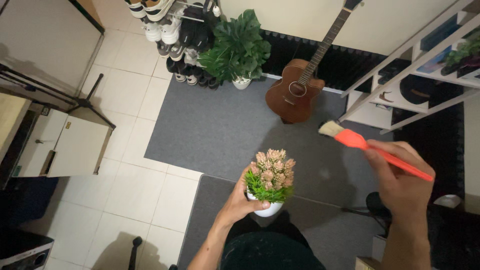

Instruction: The person organizes items on a wooden shelf, then picks up a small potted plant. They use a brush to dust the plant's leaves and flowers before placing it on a white shelf. Finally, they handle a small black object near the shelf.

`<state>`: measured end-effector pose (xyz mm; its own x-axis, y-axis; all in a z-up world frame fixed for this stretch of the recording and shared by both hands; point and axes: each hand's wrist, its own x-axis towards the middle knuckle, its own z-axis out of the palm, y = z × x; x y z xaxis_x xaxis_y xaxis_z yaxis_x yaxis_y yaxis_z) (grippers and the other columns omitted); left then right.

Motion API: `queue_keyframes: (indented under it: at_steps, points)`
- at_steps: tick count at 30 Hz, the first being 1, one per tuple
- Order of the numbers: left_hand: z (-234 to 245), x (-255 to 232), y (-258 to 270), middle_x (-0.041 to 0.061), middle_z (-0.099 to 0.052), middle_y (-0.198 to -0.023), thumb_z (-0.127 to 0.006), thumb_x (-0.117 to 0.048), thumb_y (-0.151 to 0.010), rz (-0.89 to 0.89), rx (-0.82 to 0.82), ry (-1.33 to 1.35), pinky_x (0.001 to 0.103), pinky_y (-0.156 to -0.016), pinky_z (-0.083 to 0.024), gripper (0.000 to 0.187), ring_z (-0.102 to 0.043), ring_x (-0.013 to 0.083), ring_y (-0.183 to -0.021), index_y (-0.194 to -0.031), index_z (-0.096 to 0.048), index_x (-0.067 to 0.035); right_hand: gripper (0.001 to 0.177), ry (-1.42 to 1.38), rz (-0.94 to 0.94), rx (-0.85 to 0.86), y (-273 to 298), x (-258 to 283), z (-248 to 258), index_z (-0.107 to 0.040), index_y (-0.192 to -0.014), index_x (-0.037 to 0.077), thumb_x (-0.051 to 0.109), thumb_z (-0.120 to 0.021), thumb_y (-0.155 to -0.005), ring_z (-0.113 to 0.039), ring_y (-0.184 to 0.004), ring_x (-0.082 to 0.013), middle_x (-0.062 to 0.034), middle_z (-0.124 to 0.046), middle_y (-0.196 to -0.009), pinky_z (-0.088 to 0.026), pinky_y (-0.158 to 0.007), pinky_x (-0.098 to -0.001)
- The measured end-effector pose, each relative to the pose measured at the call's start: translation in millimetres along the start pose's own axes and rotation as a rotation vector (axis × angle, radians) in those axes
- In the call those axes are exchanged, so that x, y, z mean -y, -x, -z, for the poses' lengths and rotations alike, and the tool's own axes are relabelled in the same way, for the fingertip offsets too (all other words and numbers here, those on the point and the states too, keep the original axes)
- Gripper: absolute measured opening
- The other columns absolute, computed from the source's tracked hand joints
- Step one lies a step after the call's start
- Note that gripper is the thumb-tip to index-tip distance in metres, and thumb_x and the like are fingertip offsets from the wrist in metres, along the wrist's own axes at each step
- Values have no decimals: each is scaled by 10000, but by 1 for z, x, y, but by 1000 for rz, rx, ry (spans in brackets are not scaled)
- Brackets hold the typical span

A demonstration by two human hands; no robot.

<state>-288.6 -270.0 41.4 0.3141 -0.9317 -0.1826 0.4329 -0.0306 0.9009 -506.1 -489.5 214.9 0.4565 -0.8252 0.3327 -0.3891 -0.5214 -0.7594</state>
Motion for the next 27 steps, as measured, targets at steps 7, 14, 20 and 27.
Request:
queue_keyframes:
  at_steps: [7, 14, 20, 27]
  points:
    - [2, -7, 0, 210, -499, -1538, -925, -398, -594, 30, -37, -40, 546, -1224, -305, 1263, -429, 353, -1476, -1616, -267, -57, 153, -60, 152, 77, 22, 5, -14, -730, -1119, 69, 162, -693, -1004, -650, -713, -55, -44, -725, -950, -494, -594, -194]
    - [6, -3, 2, 207, -446, -1536, -923, -319, -654, 36, 22, 251, 524, -1246, -297, 1218, -400, 368, -1466, -1614, -222, -51, 175, -167, -4, 325, 30, 5, -37, -775, -1050, 83, 153, -725, -898, -685, -715, -91, -59, -771, -952, -523, -574, -220]
    - [9, 5, 6, 208, -455, -1505, -908, -342, -682, 123, 115, 480, 518, -1193, -390, 1166, -452, 353, -1421, -1588, -230, -63, 181, -209, 10, 114, 25, 3, -28, -736, -1141, 61, 143, -706, -983, -701, -868, -127, -96, -741, -1027, -542, -724, -230]
    - [17, 19, 5, 222, -608, -1400, -751, -645, -820, 146, 304, 817, 492, -1035, -562, 1015, -639, 330, -1256, -1511, -414, 18, 221, -617, 51, 524, 53, 17, -25, -813, -1001, 63, 244, -753, -891, -731, -678, -120, -109, -796, -939, -590, -544, -259]
